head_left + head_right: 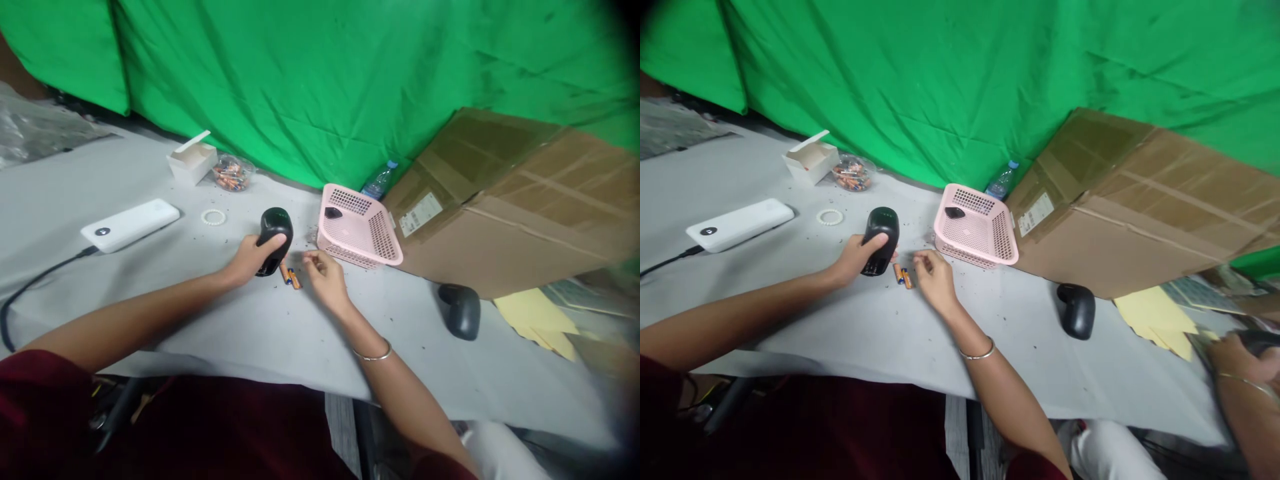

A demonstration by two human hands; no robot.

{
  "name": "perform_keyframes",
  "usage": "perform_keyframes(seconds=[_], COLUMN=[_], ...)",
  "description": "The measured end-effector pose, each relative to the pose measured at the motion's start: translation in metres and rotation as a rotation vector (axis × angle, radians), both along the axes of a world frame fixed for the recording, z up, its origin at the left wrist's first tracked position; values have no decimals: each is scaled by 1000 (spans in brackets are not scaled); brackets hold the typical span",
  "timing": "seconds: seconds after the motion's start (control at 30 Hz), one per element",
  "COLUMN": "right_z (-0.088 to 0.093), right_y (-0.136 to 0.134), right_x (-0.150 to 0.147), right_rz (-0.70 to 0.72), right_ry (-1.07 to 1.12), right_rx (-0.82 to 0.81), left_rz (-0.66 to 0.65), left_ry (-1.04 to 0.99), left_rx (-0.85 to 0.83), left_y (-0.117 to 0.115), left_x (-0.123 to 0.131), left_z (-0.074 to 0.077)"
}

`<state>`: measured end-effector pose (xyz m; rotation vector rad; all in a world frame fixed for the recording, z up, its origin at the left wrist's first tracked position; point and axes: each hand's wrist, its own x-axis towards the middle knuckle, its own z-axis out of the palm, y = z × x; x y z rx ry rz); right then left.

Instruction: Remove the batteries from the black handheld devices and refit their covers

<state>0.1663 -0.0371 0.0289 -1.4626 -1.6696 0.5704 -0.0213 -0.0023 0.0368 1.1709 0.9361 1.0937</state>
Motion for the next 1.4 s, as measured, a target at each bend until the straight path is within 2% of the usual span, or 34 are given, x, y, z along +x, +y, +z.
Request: perform_keyframes(seconds=[0.07,0.13,0.23,0.33,0.43,0.67,0.83,1.0,1.1,1.17,1.27,1.33,1.4], right_z=[-4,-6,-5,-3,-5,-24,-18,-14,-15,-14,-9,-6,-4], right_y=[0,-1,-6,-11,-11,5,7,-1,-4,-4,-7,-11,-15], right_x=[1,0,-4,-8,-10,-6,0,-6,-10,-10,-9,-10,-14], right_rz=[45,124,212,278,300,204,110,146,115,44,-40,-41,15], right_ry=[-193,-295,-406,-527,-543,-315,-167,-401,-495,-419,-168,-58,-42], right_rx=[-64,-96,-33,49,86,169,215,202,199,206,222,303,424], left_rz=[-87,-185,-274,-324,-369,-366,-348,-334,-321,-295,-250,-227,-200], left_ry=[-150,-285,-437,-536,-575,-597,-616,-650,-662,-666,-662,-640,-617], left_rx=[-154,-297,-471,-556,-623,-615,-609,-607,-600,-587,-571,-577,-574], left_y=[4,5,5,5,7,10,13,13,13,13,13,12,11], left_x=[1,2,3,3,2,2,2,1,1,2,3,4,6], left_z=[3,5,7,6,3,-7,-8,-8,-9,-9,-8,-7,-7])
